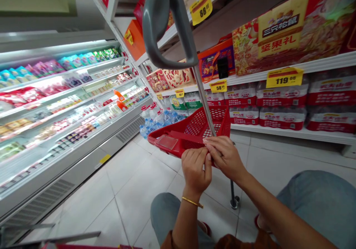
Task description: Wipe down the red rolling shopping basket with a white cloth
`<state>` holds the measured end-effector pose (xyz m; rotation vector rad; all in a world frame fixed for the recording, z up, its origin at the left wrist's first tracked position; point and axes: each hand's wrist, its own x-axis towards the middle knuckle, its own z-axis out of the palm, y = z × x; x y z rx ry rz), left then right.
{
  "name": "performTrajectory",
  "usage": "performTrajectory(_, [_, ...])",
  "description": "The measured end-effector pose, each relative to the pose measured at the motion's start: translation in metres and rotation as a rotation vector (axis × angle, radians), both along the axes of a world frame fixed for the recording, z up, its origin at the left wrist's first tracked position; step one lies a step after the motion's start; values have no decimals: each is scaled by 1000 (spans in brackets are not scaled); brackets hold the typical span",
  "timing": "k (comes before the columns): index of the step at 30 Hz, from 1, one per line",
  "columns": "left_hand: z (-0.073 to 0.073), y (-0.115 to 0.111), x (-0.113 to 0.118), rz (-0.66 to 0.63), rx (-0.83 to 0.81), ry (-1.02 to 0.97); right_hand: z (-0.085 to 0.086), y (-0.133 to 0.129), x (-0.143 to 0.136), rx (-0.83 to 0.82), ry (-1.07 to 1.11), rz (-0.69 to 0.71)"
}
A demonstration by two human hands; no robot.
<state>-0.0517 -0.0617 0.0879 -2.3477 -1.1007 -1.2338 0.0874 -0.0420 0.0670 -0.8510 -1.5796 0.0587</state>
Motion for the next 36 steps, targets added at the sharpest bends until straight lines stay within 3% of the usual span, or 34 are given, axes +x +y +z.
performTrajectory(14, [-5, 1, 3, 4, 27, -44, -45, 0, 13, 23, 45, -71])
performTrajectory(17, [-6, 0, 5, 2, 11, -51, -43, -4, 15, 7, 79, -80])
performTrajectory(20, [-5, -2, 6, 4, 6, -54, -29, -4, 15, -7, 71, -77])
performTrajectory(24, [-5, -3, 8, 27, 2, -49, -7, 4, 13, -2, -57, -55])
performTrajectory(27, [-5, -3, 9, 44, 2, -47, -1, 10, 14, -23, -140, -26])
performTrajectory(30, [-3, -2, 11, 54, 20, -50, -8, 10, 17, -40, -162, -1])
performTrajectory(36, [-5, -2, 12, 62, 31, -49, -38, 0, 12, -54, -27, -49])
